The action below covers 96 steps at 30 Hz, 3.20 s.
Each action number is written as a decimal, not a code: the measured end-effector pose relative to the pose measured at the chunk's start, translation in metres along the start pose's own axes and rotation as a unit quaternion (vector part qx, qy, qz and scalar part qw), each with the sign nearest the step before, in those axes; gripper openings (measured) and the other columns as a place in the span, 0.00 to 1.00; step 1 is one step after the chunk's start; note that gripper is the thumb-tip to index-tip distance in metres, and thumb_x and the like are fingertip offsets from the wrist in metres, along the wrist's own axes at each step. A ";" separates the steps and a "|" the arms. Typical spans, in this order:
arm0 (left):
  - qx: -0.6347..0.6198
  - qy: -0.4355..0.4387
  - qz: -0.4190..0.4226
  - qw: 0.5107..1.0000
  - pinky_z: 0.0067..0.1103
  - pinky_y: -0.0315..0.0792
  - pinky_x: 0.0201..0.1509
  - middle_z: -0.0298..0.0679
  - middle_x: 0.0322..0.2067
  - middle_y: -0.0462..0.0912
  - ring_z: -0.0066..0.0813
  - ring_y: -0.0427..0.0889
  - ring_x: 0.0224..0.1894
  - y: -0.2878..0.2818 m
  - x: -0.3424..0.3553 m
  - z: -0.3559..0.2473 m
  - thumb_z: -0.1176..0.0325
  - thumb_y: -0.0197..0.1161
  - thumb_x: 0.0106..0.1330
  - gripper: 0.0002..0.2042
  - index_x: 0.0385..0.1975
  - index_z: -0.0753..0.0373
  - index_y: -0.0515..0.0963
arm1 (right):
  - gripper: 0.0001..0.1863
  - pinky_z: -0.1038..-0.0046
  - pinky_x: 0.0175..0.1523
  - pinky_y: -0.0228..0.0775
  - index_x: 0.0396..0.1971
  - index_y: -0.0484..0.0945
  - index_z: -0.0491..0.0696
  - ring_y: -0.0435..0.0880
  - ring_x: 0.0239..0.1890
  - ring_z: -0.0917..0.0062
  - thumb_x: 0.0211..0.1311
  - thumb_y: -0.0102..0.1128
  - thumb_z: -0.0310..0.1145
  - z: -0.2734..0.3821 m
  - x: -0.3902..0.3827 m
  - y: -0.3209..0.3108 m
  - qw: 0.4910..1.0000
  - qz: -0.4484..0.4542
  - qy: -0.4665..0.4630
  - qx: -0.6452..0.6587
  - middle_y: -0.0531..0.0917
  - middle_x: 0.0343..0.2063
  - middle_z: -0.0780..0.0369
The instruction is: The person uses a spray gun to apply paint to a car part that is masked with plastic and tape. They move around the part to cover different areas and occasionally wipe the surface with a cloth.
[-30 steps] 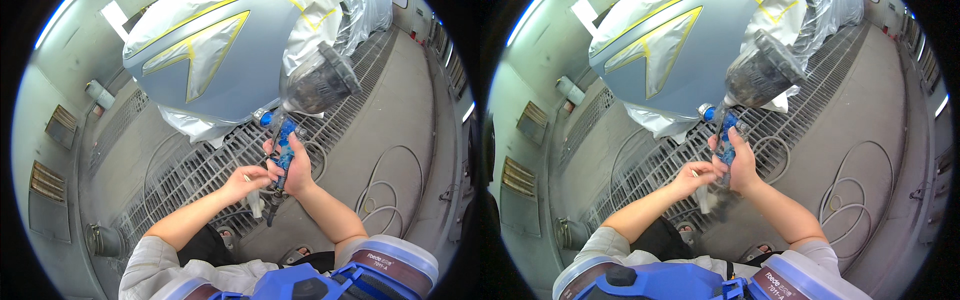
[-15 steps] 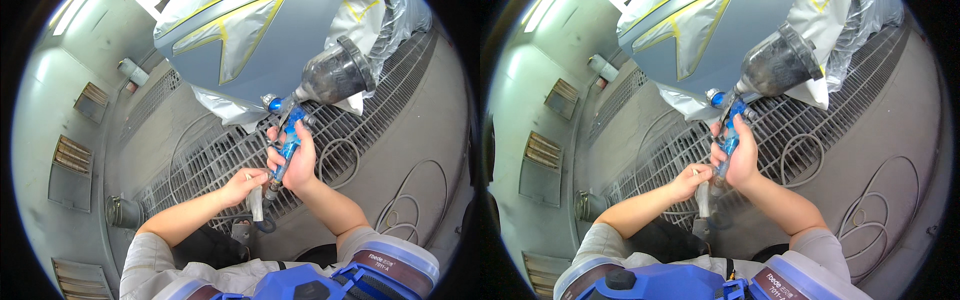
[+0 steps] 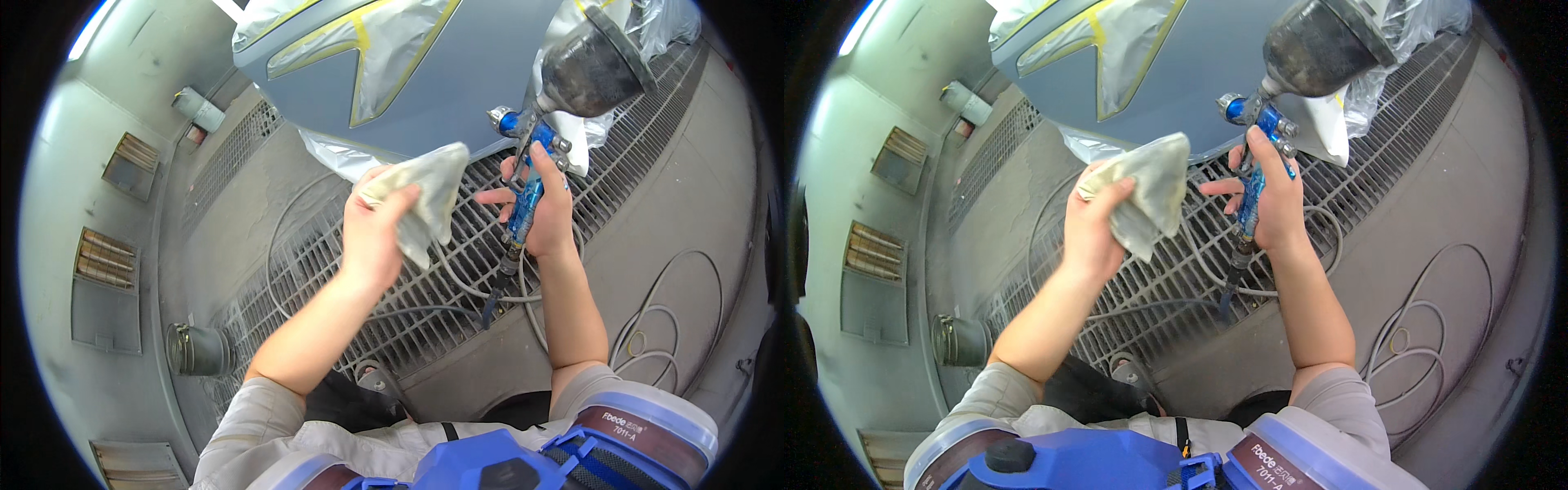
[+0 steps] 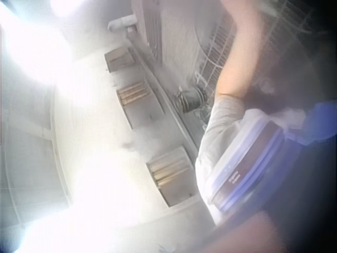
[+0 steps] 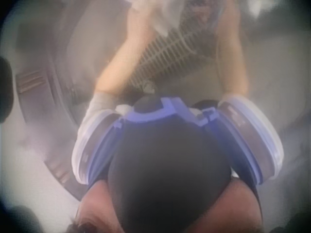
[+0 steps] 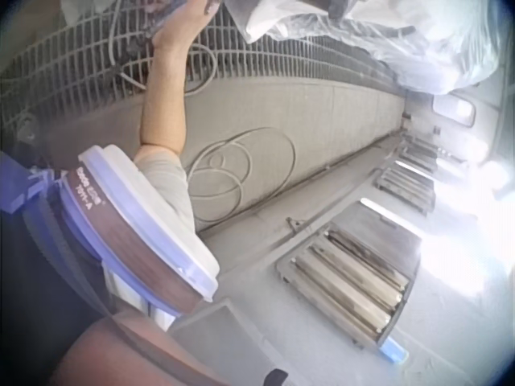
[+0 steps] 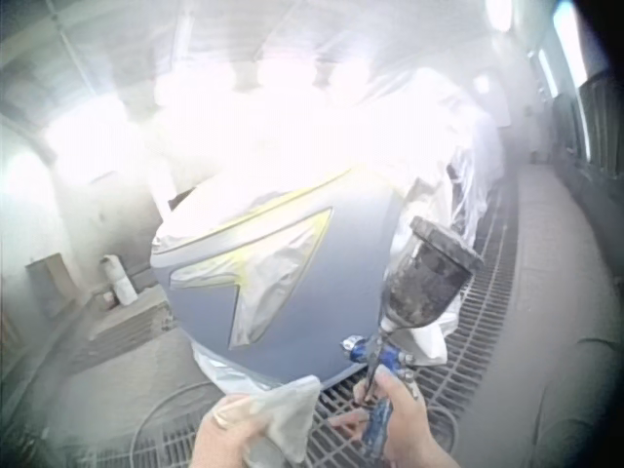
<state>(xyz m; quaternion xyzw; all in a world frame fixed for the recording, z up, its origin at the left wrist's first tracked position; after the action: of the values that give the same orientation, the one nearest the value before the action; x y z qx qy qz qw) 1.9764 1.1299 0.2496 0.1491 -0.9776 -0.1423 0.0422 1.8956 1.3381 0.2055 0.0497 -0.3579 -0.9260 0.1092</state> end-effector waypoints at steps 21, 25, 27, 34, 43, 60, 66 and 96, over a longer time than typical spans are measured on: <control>0.652 -0.089 0.320 0.682 0.41 0.68 0.74 0.54 0.67 0.77 0.54 0.74 0.70 -0.215 -0.029 0.096 0.46 0.64 0.71 0.32 0.68 0.60 0.76 | 0.10 0.68 0.43 0.80 0.39 0.85 0.41 0.87 0.35 0.71 0.55 0.66 0.23 0.057 -0.138 -0.002 0.953 -0.254 -0.030 -0.164 0.88 0.35 0.59; 0.709 0.005 0.325 0.626 0.41 0.67 0.75 0.55 0.68 0.75 0.54 0.71 0.72 -0.236 -0.028 0.151 0.46 0.61 0.72 0.34 0.68 0.67 0.73 | 0.12 0.66 0.44 0.82 0.40 0.86 0.38 0.90 0.35 0.68 0.55 0.66 0.24 0.065 -0.136 0.003 0.951 -0.285 -0.011 -0.117 0.89 0.34 0.57; 0.715 0.056 0.342 0.607 0.45 0.61 0.78 0.57 0.74 0.66 0.58 0.63 0.77 -0.241 -0.043 0.145 0.44 0.60 0.73 0.38 0.74 0.67 0.65 | 0.13 0.67 0.42 0.83 0.40 0.85 0.38 0.90 0.33 0.67 0.56 0.65 0.27 0.071 -0.130 0.008 0.948 -0.293 -0.015 -0.123 0.89 0.34 0.56; 0.722 0.102 0.418 0.542 0.53 0.46 0.82 0.60 0.79 0.54 0.65 0.47 0.82 -0.268 -0.134 0.082 0.42 0.54 0.76 0.40 0.78 0.67 0.60 | 0.12 0.66 0.42 0.83 0.40 0.85 0.37 0.90 0.34 0.67 0.56 0.65 0.24 0.101 -0.124 0.035 0.957 -0.256 -0.047 -0.127 0.89 0.34 0.56; 0.806 -0.134 0.316 0.483 0.61 0.55 0.77 0.43 0.79 0.60 0.63 0.56 0.79 -0.235 -0.015 0.153 0.37 0.56 0.70 0.28 0.68 0.37 0.79 | 0.08 0.65 0.43 0.83 0.37 0.84 0.37 0.90 0.34 0.67 0.57 0.64 0.22 0.105 -0.080 0.039 0.982 -0.161 -0.071 -0.068 0.88 0.34 0.56; 0.593 0.053 0.544 0.591 0.52 0.55 0.80 0.45 0.78 0.63 0.56 0.57 0.80 -0.245 -0.119 0.062 0.52 0.64 0.72 0.32 0.75 0.50 0.68 | 0.14 0.61 0.44 0.81 0.42 0.81 0.37 0.87 0.36 0.63 0.56 0.63 0.26 0.113 -0.090 -0.029 0.953 -0.231 -0.051 -0.187 0.86 0.39 0.53; 0.650 0.161 0.505 0.545 0.47 0.56 0.81 0.46 0.76 0.65 0.50 0.60 0.79 -0.232 -0.129 0.087 0.56 0.67 0.68 0.34 0.75 0.54 0.68 | 0.19 0.59 0.48 0.80 0.50 0.78 0.39 0.86 0.41 0.64 0.59 0.62 0.29 0.146 -0.102 -0.051 0.934 -0.237 -0.043 -0.262 0.85 0.41 0.54; 0.639 0.154 0.536 0.530 0.47 0.55 0.81 0.53 0.76 0.63 0.52 0.59 0.79 -0.205 -0.102 0.107 0.52 0.65 0.66 0.37 0.75 0.57 0.65 | 0.10 0.69 0.44 0.78 0.38 0.85 0.41 0.86 0.35 0.74 0.58 0.66 0.28 0.158 -0.125 -0.031 0.933 -0.250 -0.119 -0.229 0.88 0.34 0.60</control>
<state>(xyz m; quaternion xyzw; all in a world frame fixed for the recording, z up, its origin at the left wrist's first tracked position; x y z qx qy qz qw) 2.1169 1.0020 0.0836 -0.3963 -0.6823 0.5947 0.1538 1.9845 1.4930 0.3030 0.0005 -0.1226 -0.9794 -0.1606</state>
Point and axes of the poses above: each hand's wrist, its own x-axis towards the middle knuckle, its own y-axis out of the palm, z = x × y, the point moved 2 cm from there along x, towards the middle knuckle
